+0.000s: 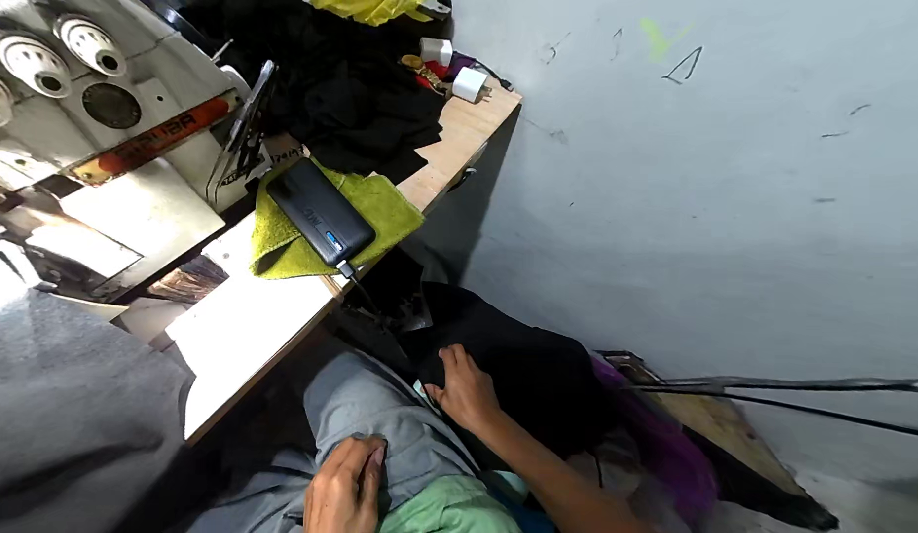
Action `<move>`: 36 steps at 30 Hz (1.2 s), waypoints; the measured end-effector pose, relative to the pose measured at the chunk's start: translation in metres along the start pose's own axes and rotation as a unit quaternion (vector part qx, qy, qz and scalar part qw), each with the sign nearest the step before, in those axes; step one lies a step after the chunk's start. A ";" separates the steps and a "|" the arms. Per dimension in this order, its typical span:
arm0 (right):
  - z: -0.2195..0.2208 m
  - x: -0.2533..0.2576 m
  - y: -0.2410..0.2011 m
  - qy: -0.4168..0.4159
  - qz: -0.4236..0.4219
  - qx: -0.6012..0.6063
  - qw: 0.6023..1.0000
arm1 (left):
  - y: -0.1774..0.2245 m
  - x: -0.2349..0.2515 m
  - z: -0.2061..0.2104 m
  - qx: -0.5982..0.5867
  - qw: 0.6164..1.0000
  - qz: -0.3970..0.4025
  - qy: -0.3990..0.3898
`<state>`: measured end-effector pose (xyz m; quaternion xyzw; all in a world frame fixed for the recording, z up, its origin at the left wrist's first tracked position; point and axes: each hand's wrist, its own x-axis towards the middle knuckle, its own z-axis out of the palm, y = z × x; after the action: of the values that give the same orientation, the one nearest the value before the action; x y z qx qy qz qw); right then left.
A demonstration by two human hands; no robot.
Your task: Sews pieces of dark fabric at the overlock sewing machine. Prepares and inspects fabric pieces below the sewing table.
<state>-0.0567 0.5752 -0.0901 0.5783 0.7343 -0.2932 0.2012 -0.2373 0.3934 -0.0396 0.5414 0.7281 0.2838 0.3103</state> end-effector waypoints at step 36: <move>-0.022 -0.007 0.071 -0.035 0.026 0.585 0.810 | 0.091 0.081 0.089 -0.367 0.855 -0.210 -0.302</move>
<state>0.0146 0.5959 -0.0828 0.5949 0.4011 -0.6820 -0.1419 -0.1314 0.5013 -0.0407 0.2820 0.5380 0.2809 0.7430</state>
